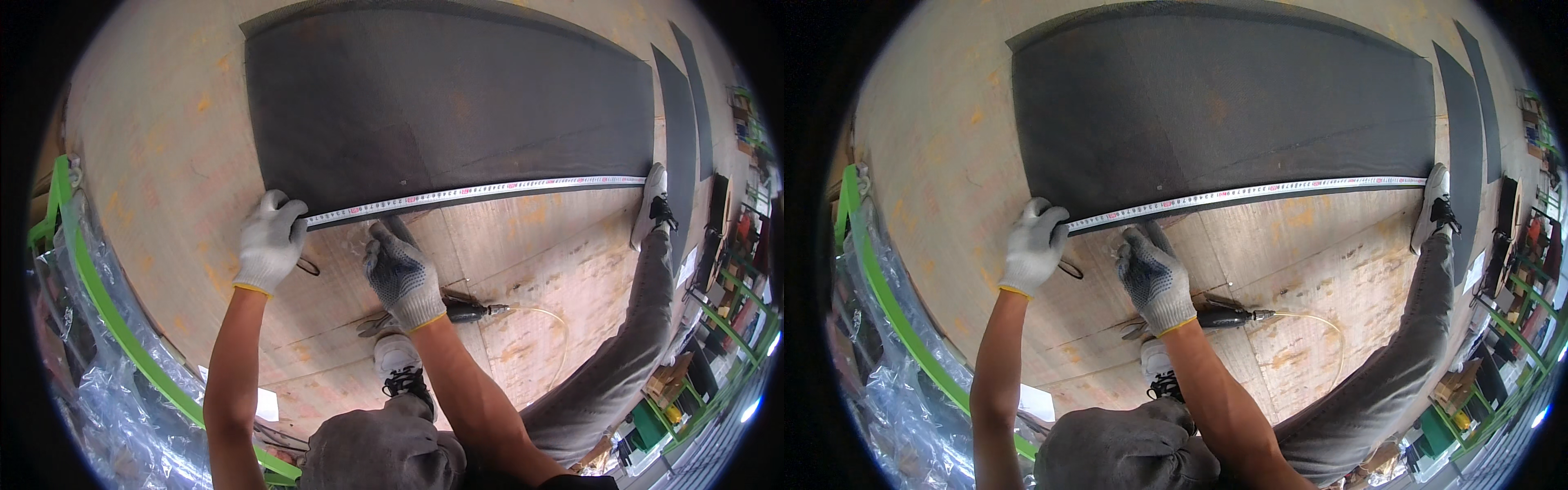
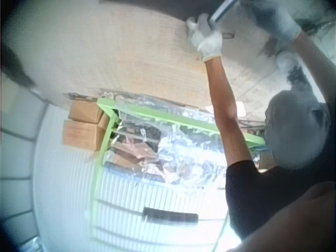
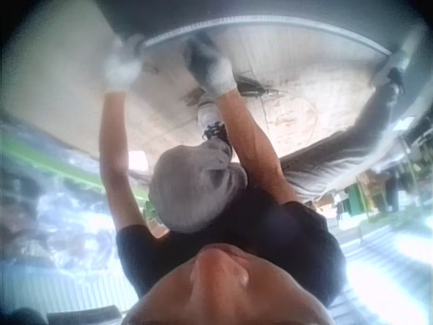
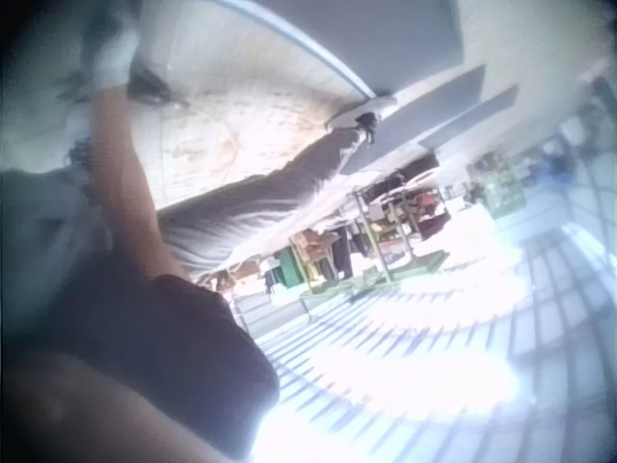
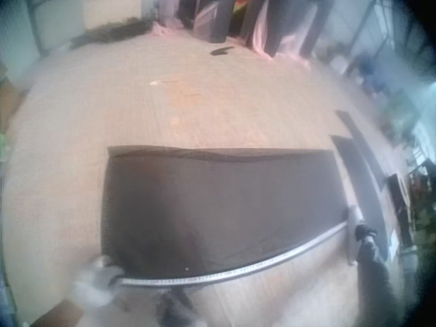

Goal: The person measures a black sheet on the floor with a tape measure, then uses a handheld oscillating multi-tool to cut along the measured line. The person repeats measuring and cutting on another section of the same material.

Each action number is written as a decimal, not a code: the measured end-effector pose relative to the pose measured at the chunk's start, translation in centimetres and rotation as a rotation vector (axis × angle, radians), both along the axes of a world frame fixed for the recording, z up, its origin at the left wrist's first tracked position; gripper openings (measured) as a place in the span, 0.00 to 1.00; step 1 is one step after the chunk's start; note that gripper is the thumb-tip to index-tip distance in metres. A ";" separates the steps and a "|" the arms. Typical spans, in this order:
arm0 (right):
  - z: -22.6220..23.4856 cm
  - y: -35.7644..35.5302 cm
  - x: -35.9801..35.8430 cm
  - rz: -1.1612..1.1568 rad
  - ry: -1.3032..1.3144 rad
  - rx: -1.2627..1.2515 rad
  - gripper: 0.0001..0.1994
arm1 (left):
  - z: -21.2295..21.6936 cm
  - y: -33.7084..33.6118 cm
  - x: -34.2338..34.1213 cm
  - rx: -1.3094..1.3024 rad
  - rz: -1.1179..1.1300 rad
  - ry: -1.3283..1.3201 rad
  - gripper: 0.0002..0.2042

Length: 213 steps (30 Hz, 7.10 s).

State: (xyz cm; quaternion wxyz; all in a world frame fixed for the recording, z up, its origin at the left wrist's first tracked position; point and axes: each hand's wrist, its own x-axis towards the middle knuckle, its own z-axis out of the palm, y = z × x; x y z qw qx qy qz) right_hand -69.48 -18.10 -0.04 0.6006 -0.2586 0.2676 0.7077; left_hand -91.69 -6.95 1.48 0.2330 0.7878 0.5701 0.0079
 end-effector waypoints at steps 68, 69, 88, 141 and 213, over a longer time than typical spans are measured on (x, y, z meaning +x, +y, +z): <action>5.8 -8.8 9.2 1.747 -2.109 0.414 0.24 | -1.7 0.5 3.2 0.306 -0.620 0.349 0.26; 5.3 -9.7 9.2 1.808 -2.167 0.416 0.24 | -1.6 0.5 3.1 0.305 -0.627 0.352 0.26; 7.8 -7.1 3.0 1.263 -0.999 0.035 0.17 | -1.6 0.8 2.9 0.363 -0.613 0.300 0.23; 7.5 -3.1 0.1 1.286 -0.842 -0.254 0.14 | 0.4 4.2 2.7 0.018 -0.666 0.284 0.29; 5.9 -1.4 1.3 1.077 -0.669 -0.241 0.15 | 2.7 10.9 5.2 -0.675 -0.124 -0.003 0.34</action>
